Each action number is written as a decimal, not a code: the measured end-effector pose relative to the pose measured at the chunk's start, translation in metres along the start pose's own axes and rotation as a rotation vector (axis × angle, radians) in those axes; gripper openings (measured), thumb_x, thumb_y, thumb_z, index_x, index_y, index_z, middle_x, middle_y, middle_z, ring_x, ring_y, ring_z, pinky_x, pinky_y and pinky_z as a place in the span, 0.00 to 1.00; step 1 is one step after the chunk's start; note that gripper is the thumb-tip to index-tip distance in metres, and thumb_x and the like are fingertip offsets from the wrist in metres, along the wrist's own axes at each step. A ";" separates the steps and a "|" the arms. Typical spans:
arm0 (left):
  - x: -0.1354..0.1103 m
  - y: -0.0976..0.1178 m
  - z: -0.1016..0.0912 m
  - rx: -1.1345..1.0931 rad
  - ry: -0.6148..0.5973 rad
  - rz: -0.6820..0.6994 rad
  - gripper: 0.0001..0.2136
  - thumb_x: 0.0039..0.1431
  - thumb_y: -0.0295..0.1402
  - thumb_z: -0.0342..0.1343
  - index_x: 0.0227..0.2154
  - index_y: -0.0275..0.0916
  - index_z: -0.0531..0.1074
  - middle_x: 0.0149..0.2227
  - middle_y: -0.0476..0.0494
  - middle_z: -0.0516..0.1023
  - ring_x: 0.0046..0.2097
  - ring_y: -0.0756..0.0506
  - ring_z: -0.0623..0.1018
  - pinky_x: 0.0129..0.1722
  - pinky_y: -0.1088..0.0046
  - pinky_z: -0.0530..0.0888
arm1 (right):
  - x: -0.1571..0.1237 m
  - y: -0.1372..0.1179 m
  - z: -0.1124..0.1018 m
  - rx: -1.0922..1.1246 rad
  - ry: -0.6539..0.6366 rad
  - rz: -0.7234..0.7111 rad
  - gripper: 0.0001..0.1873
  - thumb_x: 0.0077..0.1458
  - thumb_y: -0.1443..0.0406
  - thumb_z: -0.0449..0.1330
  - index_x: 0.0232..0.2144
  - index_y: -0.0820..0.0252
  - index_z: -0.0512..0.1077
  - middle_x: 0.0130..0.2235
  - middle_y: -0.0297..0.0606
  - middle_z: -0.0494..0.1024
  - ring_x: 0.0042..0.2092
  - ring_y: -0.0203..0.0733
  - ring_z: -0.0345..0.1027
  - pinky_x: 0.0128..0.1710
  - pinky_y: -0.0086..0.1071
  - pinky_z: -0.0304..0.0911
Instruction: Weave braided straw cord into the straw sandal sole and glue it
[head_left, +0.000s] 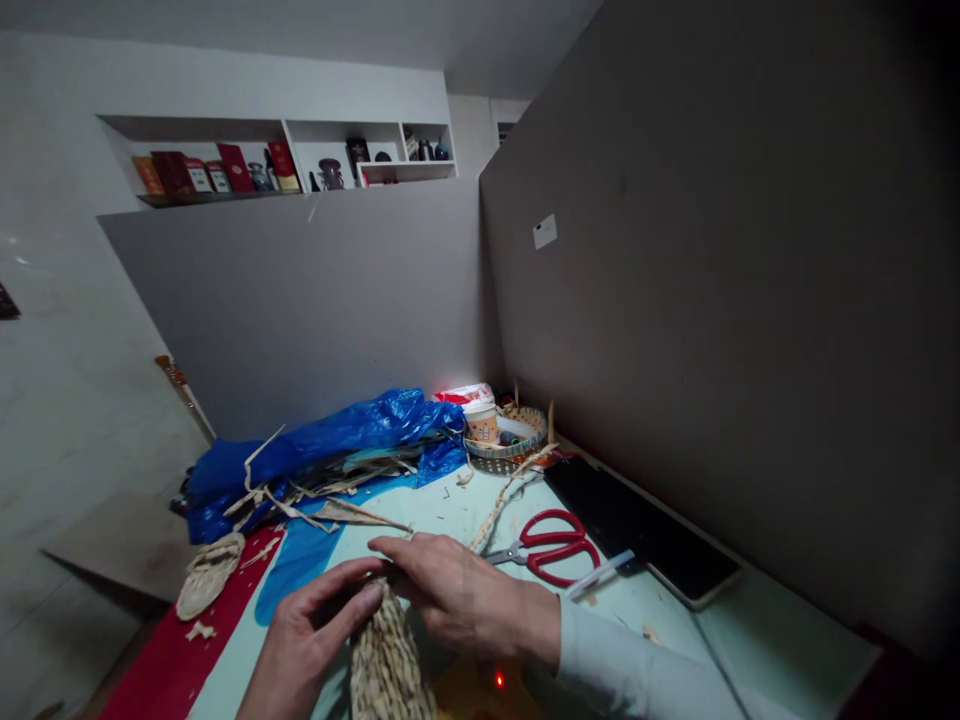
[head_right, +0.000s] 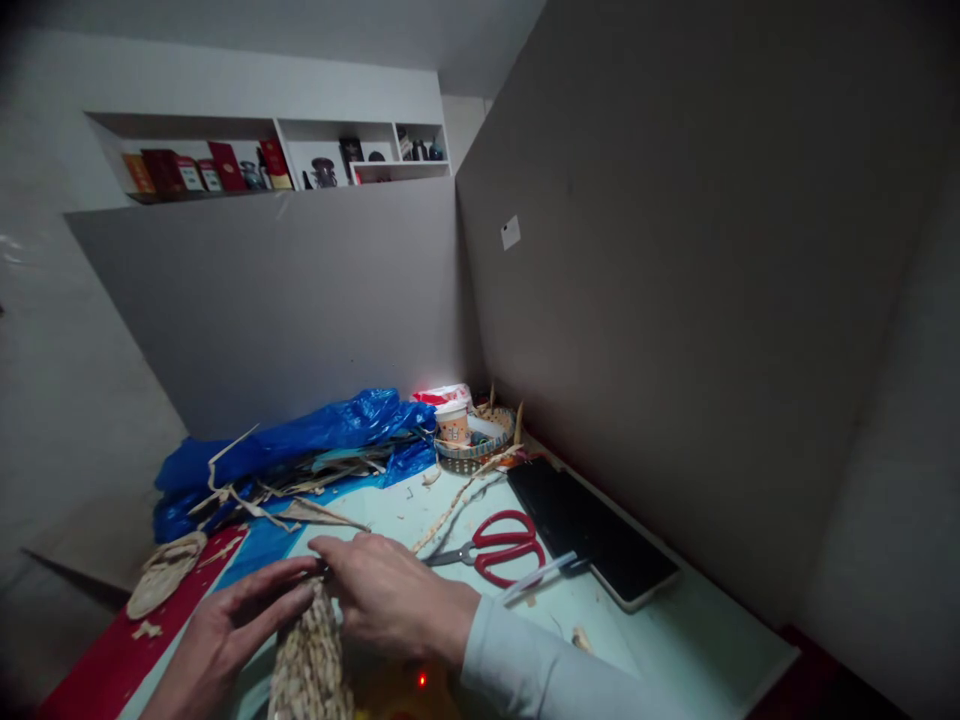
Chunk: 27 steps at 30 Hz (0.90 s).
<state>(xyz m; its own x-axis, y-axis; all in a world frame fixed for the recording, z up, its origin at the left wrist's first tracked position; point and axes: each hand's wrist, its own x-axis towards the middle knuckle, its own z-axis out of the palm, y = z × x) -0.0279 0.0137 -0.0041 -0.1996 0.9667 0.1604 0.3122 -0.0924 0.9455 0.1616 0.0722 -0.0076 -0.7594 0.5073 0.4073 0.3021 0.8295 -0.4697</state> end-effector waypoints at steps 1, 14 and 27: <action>0.000 -0.001 0.001 0.016 0.022 0.012 0.13 0.41 0.45 0.71 0.30 0.46 0.87 0.37 0.42 0.89 0.44 0.35 0.85 0.46 0.67 0.79 | -0.001 0.002 0.000 -0.028 -0.001 -0.001 0.16 0.69 0.61 0.60 0.55 0.62 0.69 0.49 0.42 0.74 0.46 0.44 0.73 0.45 0.42 0.73; 0.016 -0.002 -0.033 0.197 0.110 -0.105 0.22 0.33 0.56 0.69 0.32 0.50 0.87 0.42 0.44 0.88 0.54 0.30 0.81 0.51 0.65 0.78 | -0.006 0.034 -0.007 -0.320 0.069 -0.068 0.08 0.68 0.69 0.61 0.48 0.63 0.73 0.43 0.37 0.76 0.45 0.43 0.73 0.47 0.42 0.73; 0.017 -0.012 -0.043 0.171 0.256 -0.009 0.17 0.36 0.52 0.67 0.29 0.51 0.87 0.41 0.46 0.89 0.53 0.28 0.81 0.54 0.54 0.77 | -0.010 0.025 -0.004 -0.433 -0.009 -0.139 0.09 0.68 0.68 0.60 0.49 0.63 0.72 0.40 0.36 0.75 0.41 0.41 0.73 0.41 0.37 0.73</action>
<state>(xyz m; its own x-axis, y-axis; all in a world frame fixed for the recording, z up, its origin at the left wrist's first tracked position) -0.0746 0.0210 -0.0004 -0.4239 0.8736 0.2389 0.4570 -0.0214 0.8892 0.1789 0.0887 -0.0201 -0.8142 0.3841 0.4353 0.4087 0.9118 -0.0401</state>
